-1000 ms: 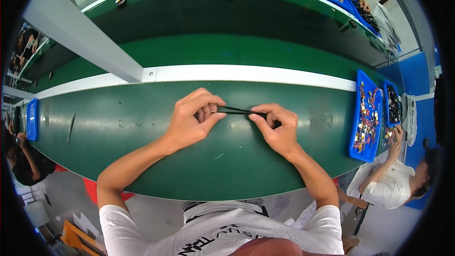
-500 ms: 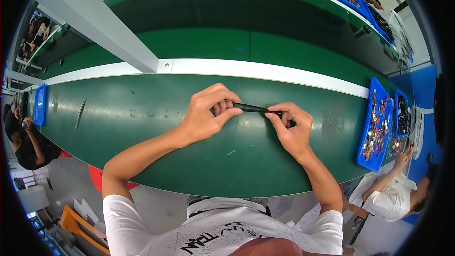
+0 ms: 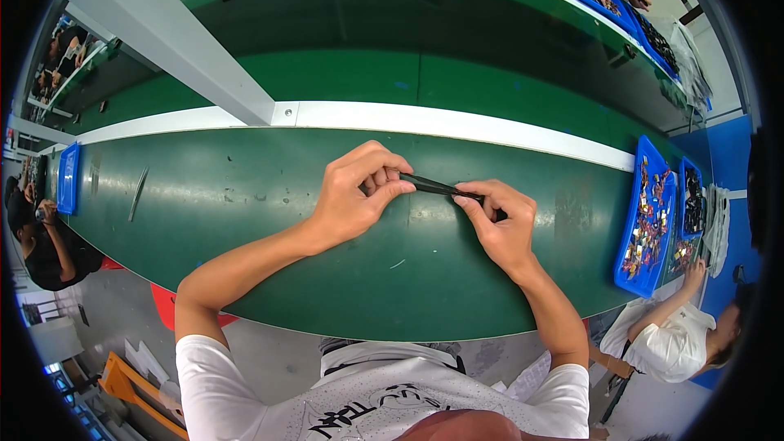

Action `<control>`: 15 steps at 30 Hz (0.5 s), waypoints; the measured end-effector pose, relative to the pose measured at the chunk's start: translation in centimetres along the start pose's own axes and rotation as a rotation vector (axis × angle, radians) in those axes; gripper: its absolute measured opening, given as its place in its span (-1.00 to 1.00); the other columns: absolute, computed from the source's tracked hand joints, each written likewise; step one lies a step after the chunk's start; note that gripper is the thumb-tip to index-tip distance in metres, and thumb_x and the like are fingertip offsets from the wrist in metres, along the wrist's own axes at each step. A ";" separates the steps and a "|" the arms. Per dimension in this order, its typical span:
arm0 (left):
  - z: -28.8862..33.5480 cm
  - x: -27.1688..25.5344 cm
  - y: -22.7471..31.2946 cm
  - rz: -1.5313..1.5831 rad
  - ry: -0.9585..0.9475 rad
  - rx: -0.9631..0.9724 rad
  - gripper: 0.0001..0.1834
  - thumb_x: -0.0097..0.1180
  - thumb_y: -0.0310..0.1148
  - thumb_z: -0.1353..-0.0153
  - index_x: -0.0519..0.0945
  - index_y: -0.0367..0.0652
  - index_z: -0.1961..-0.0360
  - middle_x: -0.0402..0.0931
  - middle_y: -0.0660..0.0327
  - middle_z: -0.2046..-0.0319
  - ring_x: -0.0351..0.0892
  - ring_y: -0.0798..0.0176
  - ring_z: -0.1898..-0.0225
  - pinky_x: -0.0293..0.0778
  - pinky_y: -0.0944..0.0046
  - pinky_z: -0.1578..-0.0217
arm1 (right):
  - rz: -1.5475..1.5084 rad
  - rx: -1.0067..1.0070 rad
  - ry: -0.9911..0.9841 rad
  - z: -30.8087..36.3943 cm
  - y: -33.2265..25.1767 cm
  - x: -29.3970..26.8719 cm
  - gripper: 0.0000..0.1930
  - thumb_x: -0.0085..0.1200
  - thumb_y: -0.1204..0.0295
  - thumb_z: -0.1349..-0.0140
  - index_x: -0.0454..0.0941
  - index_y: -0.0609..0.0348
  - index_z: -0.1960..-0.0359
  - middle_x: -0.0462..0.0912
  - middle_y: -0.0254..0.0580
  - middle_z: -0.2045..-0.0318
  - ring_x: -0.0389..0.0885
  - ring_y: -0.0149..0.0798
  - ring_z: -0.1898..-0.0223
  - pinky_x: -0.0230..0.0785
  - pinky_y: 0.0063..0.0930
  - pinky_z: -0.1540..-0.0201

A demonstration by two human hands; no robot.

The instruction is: Manually assembling small electronic components on a factory conveyor line using tweezers and a soldering iron.

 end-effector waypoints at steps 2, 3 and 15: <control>0.1 -0.1 -0.2 -0.007 -0.008 -0.010 -0.77 0.45 -0.62 -0.14 0.73 -0.29 0.17 0.56 0.25 0.35 0.46 0.49 0.46 0.38 0.46 0.46 | -0.001 -0.010 -0.021 0.0 0.1 0.1 -0.83 0.40 0.61 -0.15 0.81 0.21 0.20 0.56 -0.33 0.60 0.19 -0.55 0.69 0.00 -0.51 0.62; 0.1 -0.1 -0.2 -0.006 -0.008 -0.011 -0.77 0.45 -0.62 -0.14 0.73 -0.29 0.17 0.56 0.25 0.35 0.46 0.49 0.46 0.38 0.46 0.46 | 0.000 -0.009 -0.021 0.1 0.1 0.1 -0.83 0.40 0.61 -0.15 0.81 0.21 0.20 0.56 -0.33 0.60 0.19 -0.55 0.69 0.00 -0.51 0.62; 0.0 0.0 -0.2 0.019 0.027 -0.033 -0.76 0.45 -0.59 -0.15 0.70 -0.26 0.15 0.47 0.30 0.40 0.36 0.52 0.56 0.33 0.43 0.51 | 0.012 -0.028 -0.024 0.0 0.1 0.1 -0.86 0.40 0.57 -0.19 0.81 0.19 0.20 0.66 -0.30 0.53 0.23 -0.55 0.70 0.02 -0.52 0.63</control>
Point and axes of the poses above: each hand's wrist, its own z-axis away from the middle knuckle, its own x-axis out of the palm, y = z × x, the point moved 1 cm from there along -z, towards the middle knuckle
